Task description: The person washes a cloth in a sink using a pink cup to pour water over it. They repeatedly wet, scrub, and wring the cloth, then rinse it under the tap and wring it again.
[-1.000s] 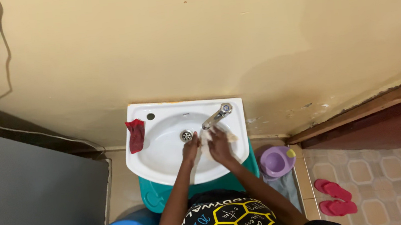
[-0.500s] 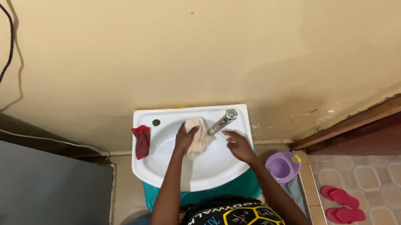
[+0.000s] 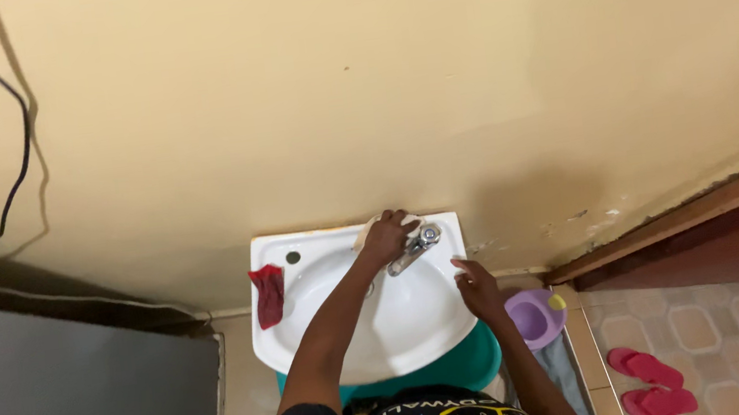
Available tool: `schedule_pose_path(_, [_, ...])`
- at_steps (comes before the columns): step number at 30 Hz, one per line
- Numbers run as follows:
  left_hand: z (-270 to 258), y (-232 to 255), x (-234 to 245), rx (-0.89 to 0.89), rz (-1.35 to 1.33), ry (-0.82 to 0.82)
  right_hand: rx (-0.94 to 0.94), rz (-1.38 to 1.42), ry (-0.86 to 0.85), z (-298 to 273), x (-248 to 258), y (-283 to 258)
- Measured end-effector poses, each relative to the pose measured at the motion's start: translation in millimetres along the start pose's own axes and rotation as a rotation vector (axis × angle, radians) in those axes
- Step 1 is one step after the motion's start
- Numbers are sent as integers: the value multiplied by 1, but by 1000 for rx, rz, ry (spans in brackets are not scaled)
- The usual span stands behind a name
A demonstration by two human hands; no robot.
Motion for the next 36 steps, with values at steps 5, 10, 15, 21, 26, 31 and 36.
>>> schedule_pose_path(5, [9,4,-7,-68,143,-123,-29,-55,48,-5,4,1])
schedule_pose_path(10, [-8,-12,-23,5,263,-47,32,-95,65,-2,3,-13])
schedule_pose_path(15, [-57,-62,-16,161,396,-95,38,-21,41,-2,-6,-19])
schedule_pose_path(21, [-128,-100,9,482,294,-49,96,43,-36,-4,-37,-21])
schedule_pose_path(26, [-156,-65,-5,701,-8,-10,87,101,-96,-5,-56,-17])
schedule_pose_path(31, [-171,-49,-20,1097,-458,232,100,155,-89,-7,-43,-12])
schedule_pose_path(36, [-159,-49,-22,1189,-619,503,104,14,-39,-10,-35,-8])
Point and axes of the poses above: each hand's wrist, its own z-axis towards the middle knuckle, its own x-axis out of the back of the hand, y = z × x, the point moved 8 cm from there along z, towards the middle knuckle, and after that the axes turned 13 degrees about z, right-handed, at the moved point
